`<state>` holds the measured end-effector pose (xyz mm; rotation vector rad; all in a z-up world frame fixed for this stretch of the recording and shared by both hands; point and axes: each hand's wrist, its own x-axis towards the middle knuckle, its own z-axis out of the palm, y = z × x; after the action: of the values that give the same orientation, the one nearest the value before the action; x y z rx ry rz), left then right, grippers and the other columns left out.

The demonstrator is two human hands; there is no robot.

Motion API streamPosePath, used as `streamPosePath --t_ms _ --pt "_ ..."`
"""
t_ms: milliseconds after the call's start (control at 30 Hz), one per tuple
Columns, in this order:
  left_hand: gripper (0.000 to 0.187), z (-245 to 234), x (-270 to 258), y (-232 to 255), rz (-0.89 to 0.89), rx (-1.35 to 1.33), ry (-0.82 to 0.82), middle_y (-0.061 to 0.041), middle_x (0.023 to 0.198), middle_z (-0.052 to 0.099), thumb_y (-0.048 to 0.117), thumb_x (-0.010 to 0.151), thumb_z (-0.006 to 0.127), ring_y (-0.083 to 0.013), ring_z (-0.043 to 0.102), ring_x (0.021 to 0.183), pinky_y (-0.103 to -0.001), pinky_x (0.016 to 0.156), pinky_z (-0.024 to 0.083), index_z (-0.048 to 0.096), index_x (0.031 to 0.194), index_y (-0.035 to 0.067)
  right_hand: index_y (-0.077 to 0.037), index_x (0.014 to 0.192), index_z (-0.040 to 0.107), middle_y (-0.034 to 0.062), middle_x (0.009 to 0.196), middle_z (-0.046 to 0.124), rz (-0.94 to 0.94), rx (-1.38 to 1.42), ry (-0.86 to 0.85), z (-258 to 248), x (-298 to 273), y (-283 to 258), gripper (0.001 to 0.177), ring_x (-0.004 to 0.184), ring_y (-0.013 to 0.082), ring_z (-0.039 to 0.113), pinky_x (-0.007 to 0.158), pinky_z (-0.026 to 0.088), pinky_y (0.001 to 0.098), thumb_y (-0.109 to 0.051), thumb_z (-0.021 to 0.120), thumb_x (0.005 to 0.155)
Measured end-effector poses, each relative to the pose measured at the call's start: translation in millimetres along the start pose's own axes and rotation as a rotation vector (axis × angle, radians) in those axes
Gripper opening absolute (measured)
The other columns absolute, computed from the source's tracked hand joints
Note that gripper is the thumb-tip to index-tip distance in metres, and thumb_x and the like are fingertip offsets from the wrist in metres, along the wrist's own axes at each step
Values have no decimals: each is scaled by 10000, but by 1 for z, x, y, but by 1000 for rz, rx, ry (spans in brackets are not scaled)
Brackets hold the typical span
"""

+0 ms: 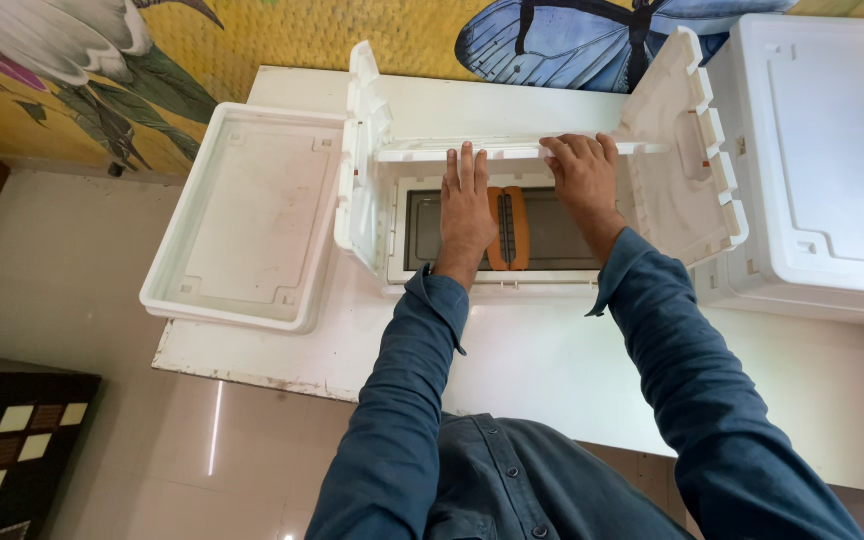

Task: The person assembles a white plastic cooler by inserting a frame, placing a glass panel, closing the lid, and stacking it with other coolers. The person then lifts and repositions the stacked coolers on the table.

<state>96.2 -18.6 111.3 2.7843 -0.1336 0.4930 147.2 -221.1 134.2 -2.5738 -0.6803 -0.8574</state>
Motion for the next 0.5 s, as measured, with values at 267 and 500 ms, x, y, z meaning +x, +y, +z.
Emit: streamPosePath --t_ms 267,500 --pt "919 25 -41 -3 -25 -6 -37 -214 1653 130 -4 774 660 -434 107 1549 -510 1258 238 219 1579 28 -203 1307 694 29 1280 702 27 91 -203 1 -40 5 300 1219 219 620 1080 366 486 -249 674 1012" --pt "916 41 -77 -8 -48 -14 -105 -230 1634 176 39 768 696 -400 129 1553 -502 1272 169 244 1564 16 -213 1345 677 57 1311 678 65 40 -314 18 -74 1 408 1234 252 604 1088 364 561 -264 691 940"
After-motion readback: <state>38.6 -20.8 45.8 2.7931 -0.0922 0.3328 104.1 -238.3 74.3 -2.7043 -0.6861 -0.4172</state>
